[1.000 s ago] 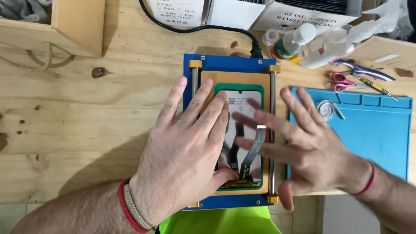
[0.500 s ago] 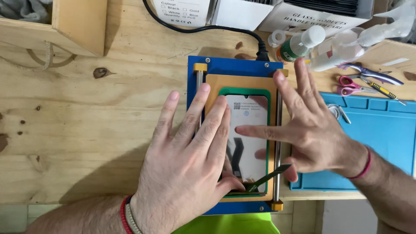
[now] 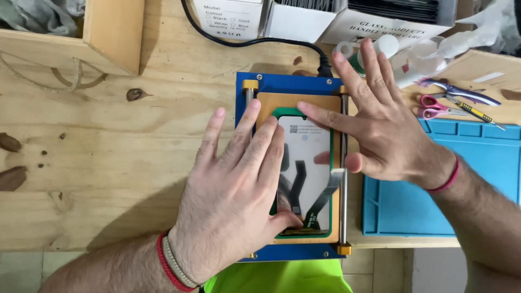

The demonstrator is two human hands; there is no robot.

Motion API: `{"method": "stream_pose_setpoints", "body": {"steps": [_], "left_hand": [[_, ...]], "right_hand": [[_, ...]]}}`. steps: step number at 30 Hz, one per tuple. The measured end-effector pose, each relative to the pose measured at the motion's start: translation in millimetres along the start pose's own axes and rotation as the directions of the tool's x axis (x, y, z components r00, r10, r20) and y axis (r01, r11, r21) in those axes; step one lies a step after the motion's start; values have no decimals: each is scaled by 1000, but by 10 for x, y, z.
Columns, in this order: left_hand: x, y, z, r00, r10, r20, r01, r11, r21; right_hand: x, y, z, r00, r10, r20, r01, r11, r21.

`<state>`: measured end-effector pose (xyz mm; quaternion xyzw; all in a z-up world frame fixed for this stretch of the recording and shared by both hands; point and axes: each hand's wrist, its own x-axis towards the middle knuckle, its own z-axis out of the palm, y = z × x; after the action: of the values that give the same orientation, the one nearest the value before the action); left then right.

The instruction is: Placing a phone screen assembly onto a separator machine for repair

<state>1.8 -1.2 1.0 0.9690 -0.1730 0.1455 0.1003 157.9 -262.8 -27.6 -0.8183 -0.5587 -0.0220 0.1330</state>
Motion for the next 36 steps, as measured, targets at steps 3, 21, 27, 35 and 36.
{"method": "stream_pose_setpoints", "body": {"steps": [3, 21, 27, 35, 36], "left_hand": [[-18, -24, -39, 1000, 4, 7, -3, 1000, -24], [-99, -375, 49, 933, 359, -32, -331, 818, -470], [117, -509, 192, 935, 346, -70, -349, 875, -334], [163, -485, 145, 955, 298, -7, -282, 895, -345], [161, -493, 151, 958, 286, 16, -265, 907, -328]], "right_hand": [[-178, -41, -18, 944, 7, -329, 85, 961, 264], [-506, -480, 5, 988, -112, -102, 116, 992, 41], [-293, -314, -71, 993, -90, -71, 87, 995, -48], [-234, -293, -146, 998, -41, -57, 43, 998, 47], [-237, -281, -141, 998, -17, -61, 21, 997, 72]]}}
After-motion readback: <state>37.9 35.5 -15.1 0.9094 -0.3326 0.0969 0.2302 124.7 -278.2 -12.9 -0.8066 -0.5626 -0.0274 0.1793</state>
